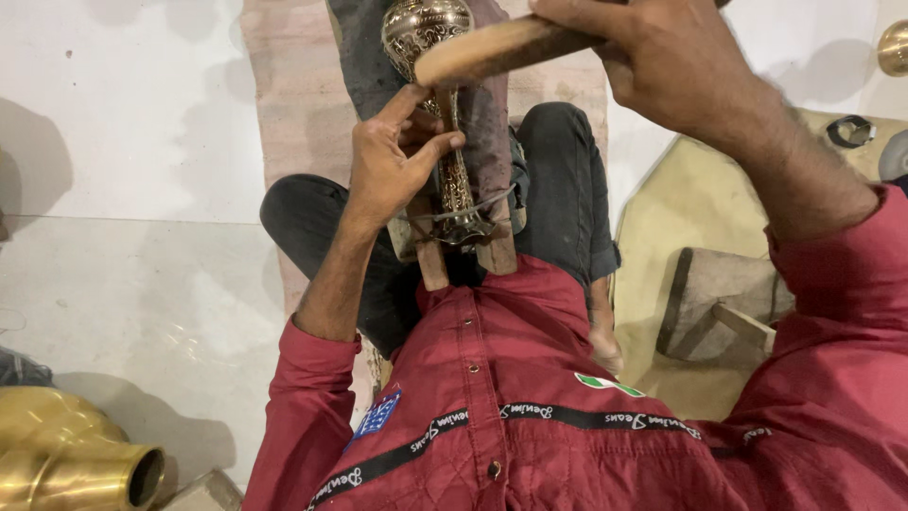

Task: The person sits on the floor with an ornate brass vessel clamped in a wooden vise between their feet. They hold a small punch against the vessel's surface and strike it with a wooden mallet, repositioning the punch repeatedly to work the metal around the neck and body, occasionally rotating the vessel.

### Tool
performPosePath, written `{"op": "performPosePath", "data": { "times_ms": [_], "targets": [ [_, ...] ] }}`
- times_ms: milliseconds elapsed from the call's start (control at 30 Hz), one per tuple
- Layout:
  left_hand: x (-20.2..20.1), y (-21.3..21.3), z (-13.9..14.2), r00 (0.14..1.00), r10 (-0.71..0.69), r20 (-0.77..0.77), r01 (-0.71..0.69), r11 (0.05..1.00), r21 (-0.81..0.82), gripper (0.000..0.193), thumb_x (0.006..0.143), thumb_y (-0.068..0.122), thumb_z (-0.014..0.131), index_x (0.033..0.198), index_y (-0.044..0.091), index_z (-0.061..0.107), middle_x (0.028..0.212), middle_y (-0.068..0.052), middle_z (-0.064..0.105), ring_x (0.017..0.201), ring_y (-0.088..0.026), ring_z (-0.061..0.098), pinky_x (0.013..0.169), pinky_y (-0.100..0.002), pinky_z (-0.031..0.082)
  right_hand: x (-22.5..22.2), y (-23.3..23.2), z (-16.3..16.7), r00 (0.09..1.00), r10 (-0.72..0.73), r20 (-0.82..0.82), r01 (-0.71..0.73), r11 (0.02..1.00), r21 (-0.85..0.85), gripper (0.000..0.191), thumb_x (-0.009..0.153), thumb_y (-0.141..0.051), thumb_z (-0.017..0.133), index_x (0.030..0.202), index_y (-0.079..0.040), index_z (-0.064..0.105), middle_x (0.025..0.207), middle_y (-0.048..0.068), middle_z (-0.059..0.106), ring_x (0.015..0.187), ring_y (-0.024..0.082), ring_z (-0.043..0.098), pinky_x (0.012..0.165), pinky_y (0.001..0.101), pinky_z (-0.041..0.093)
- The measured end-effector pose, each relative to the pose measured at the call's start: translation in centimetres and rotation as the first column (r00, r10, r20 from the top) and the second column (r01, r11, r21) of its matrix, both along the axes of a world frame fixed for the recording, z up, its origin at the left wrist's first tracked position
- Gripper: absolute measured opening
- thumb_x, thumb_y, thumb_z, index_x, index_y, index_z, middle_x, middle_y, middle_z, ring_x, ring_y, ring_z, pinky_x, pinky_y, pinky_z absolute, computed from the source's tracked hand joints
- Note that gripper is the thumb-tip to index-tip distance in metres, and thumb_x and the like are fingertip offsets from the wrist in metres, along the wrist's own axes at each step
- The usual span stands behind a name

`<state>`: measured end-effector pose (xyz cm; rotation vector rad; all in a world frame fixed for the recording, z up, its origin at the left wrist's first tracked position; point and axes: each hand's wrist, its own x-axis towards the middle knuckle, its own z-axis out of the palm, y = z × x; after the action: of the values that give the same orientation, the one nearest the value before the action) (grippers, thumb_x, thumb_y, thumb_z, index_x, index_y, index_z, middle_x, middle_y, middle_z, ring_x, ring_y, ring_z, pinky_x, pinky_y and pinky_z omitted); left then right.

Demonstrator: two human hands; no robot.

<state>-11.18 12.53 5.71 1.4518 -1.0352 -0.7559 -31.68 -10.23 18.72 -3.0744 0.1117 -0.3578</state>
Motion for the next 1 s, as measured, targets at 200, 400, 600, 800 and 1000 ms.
{"op": "performPosePath", "data": {
  "times_ms": [200,400,600,800,1000],
  "targets": [
    [0.0,-0.3,-0.3,1.0,-0.002,-0.018,0.002,1.0,0.001,0.054,0.092,0.013,0.086,0.14,0.011,0.063,0.1,-0.006,0.078,0.089,-0.012,0.076,0.078,-0.031,0.069,-0.2,-0.5,-0.2,1.0,0.014,-0.025,-0.006,0.96,0.28,0.031,0.102,0.001,0.067,0.133,-0.005,0.066,0.111,0.018,0.072,0.104,0.035,0.07,0.087,0.0438,0.056],
    [0.2,-0.2,-0.6,0.999,-0.02,-0.046,0.02,1.0,0.017,0.051,0.092,0.014,0.086,0.138,0.009,0.065,0.099,-0.008,0.078,0.089,-0.012,0.076,0.079,-0.032,0.069,-0.6,-0.8,-1.8,0.974,-0.195,-0.115,0.226,0.839,0.494,0.025,0.11,-0.006,0.07,0.134,-0.002,0.062,0.111,0.015,0.07,0.105,0.029,0.072,0.09,0.0423,0.058],
    [0.4,-0.3,-0.7,0.999,-0.032,-0.024,0.033,0.999,0.019,0.054,0.092,0.016,0.087,0.141,0.013,0.064,0.098,-0.008,0.077,0.09,-0.013,0.075,0.079,-0.031,0.069,-0.1,-0.4,-1.8,0.983,-0.179,-0.038,0.173,0.844,0.509,0.025,0.11,-0.007,0.074,0.131,-0.001,0.062,0.108,0.017,0.068,0.101,0.028,0.069,0.084,0.0403,0.056],
    [0.6,-0.3,-0.6,0.999,-0.048,-0.019,0.048,0.998,0.044,0.055,0.091,0.015,0.086,0.141,0.014,0.064,0.105,-0.009,0.077,0.091,-0.013,0.076,0.08,-0.031,0.07,0.3,0.4,-1.0,0.964,-0.249,-0.096,0.264,0.832,0.489,0.02,0.111,-0.008,0.078,0.121,0.001,0.062,0.097,0.015,0.064,0.086,0.028,0.066,0.075,0.0413,0.051],
    [0.9,-0.4,-0.6,0.998,-0.058,-0.02,0.058,0.998,-0.026,0.056,0.092,0.013,0.085,0.141,0.012,0.06,0.119,-0.011,0.072,0.095,-0.013,0.076,0.081,-0.031,0.069,0.1,0.3,-1.1,0.996,-0.027,0.083,-0.002,0.943,0.333,0.018,0.104,0.007,0.064,0.12,0.0,0.063,0.107,0.012,0.07,0.098,0.024,0.073,0.087,0.0347,0.058]
  ]
}}
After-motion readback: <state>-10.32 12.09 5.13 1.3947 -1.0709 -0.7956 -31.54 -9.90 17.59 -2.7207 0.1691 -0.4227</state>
